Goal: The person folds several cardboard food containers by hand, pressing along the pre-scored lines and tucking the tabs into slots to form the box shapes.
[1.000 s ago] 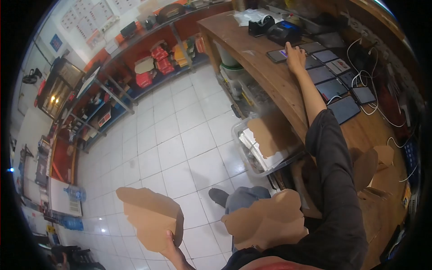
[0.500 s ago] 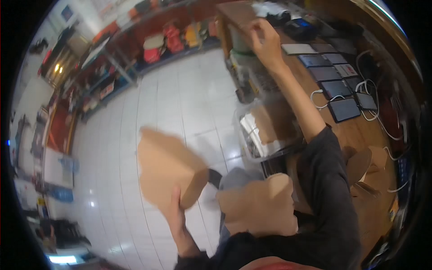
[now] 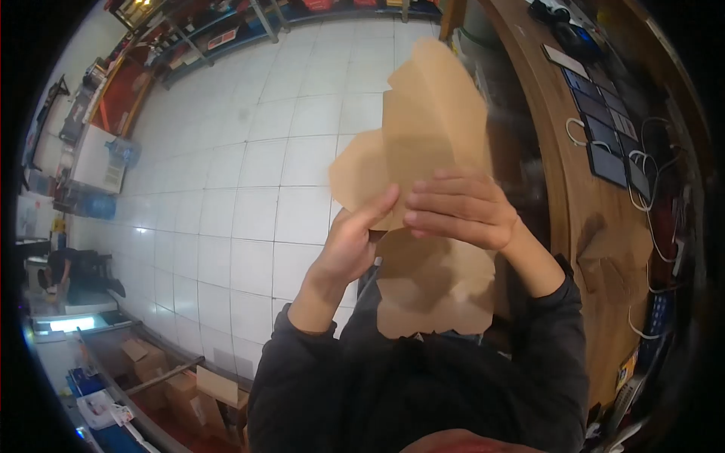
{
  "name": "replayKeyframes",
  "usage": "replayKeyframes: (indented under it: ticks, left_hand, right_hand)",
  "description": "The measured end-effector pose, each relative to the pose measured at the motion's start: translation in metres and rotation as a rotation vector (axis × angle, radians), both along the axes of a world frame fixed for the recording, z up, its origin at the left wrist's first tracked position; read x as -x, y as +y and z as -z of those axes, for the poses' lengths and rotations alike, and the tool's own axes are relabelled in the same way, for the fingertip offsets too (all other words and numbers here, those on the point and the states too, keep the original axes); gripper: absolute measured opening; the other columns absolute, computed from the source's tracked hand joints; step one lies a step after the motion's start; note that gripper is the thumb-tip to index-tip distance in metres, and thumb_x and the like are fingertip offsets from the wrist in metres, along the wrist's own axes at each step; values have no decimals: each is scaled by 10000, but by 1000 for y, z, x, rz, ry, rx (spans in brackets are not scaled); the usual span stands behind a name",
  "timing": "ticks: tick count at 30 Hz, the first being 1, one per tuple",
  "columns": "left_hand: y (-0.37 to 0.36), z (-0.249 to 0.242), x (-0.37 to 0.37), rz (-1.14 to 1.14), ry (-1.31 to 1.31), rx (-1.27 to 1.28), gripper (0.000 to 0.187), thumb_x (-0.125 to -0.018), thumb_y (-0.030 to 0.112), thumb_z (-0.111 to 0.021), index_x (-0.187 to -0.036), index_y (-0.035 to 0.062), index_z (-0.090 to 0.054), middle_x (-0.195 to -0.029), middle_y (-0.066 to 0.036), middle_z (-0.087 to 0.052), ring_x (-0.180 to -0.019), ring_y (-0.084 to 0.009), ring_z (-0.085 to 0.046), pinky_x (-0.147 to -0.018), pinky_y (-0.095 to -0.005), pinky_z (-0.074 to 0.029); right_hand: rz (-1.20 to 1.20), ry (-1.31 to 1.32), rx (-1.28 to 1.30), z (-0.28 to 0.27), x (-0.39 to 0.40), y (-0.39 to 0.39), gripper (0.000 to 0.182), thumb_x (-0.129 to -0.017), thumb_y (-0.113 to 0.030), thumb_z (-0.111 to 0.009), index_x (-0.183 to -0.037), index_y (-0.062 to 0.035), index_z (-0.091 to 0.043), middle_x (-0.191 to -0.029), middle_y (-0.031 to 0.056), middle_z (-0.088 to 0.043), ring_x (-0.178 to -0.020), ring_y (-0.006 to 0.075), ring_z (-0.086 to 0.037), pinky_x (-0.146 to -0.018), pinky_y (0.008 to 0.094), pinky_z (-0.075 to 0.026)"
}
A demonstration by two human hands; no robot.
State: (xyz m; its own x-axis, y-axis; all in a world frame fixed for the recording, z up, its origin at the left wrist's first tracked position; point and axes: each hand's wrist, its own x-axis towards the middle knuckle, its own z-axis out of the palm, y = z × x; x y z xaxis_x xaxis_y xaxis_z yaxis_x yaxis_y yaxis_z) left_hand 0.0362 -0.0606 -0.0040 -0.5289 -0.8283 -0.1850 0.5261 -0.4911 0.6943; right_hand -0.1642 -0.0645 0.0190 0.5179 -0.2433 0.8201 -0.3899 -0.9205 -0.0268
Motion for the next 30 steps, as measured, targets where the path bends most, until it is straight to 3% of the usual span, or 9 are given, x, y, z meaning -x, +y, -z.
replayKeyframes:
  ticks: [3, 9, 11, 12, 14, 18, 22, 28, 30]
  left_hand:
    - [24, 4, 3, 46, -81, 19, 392, -988, 229, -502, -1310, 9, -461, -1242, -77, -557, -1105, -165, -570, -899, -310, -472]
    - [58, 9, -2, 73, -356, 214, 342, -992, 223, -494, -1267, 19, -499, -1165, -53, -571, -1052, -133, -555, -882, -266, -450]
    - [65, 7, -3, 123, -441, 263, 332, -995, 221, -491, -1258, 19, -502, -1152, -52, -567, -1045, -131, -546, -888, -261, -442]
    - [67, 2, -4, 151, -398, 311, 329, -996, 221, -490, -1252, 15, -502, -1154, -55, -563, -1045, -129, -540, -894, -260, -437]
    - [70, 0, -3, 186, -354, 370, 326, -997, 221, -490, -1245, 11, -502, -1155, -59, -559, -1046, -128, -533, -899, -260, -433]
    - [74, 11, -1, 200, -400, 426, 357, -997, 218, -489, -1264, -19, -484, -1166, -74, -556, -1088, -141, -517, -933, -279, -416]
    - [79, 17, 2, 157, -428, 373, 377, -988, 195, -505, -1283, -35, -469, -1172, -82, -558, -1120, -153, -505, -959, -291, -400]
    - [76, 21, -1, 185, -389, 392, 397, -971, 174, -534, -1305, -25, -452, -1245, -91, -534, -1135, -149, -498, -956, -282, -398]
    - [79, 16, 2, 127, -293, 341, 397, -958, 151, -556, -1306, -11, -457, -1233, -80, -535, -1126, -137, -492, -948, -276, -399]
  right_hand:
    - [17, -44, -16, 19, -3, 28, 237, -730, -81, -776, -956, -40, -717, -972, 99, -693, -951, 231, -665, -873, 365, -524]
    - [-83, -410, -506, 12, -3, 63, 286, -792, -21, -721, -1075, -17, -676, -1033, 139, -671, -998, 255, -641, -895, 343, -495]
    - [372, -650, -494, -18, -18, 73, 370, -845, -27, -671, -1206, 7, -600, -1097, 173, -643, -1070, 273, -609, -912, 321, -472]
    - [384, -653, -494, -16, -15, 80, 370, -845, -27, -671, -1206, 7, -600, -1097, 173, -643, -1070, 273, -609, -912, 321, -472]
    - [395, -412, -695, -11, -9, 89, 419, -882, -36, -632, -1285, 19, -533, -1154, 195, -623, -1154, 265, -565, -934, 306, -456]
    - [237, -829, -1036, -14, -9, 105, 328, -879, -51, -654, -1192, 33, -602, -1138, 138, -661, -1086, 162, -602, -916, 279, -469]
    - [353, -780, -889, -9, -12, 112, 263, -855, -34, -680, -1105, 40, -648, -1069, 102, -691, -983, 135, -642, -846, 269, -504]
    - [481, -499, -610, 10, -7, 119, 250, -830, 9, -686, -1080, 10, -672, -1056, 119, -702, -922, 206, -695, -812, 247, -527]
    - [496, -392, -344, 14, -6, 114, 239, -834, 16, -676, -1071, -15, -686, -1065, 118, -701, -908, 231, -699, -821, 247, -532]
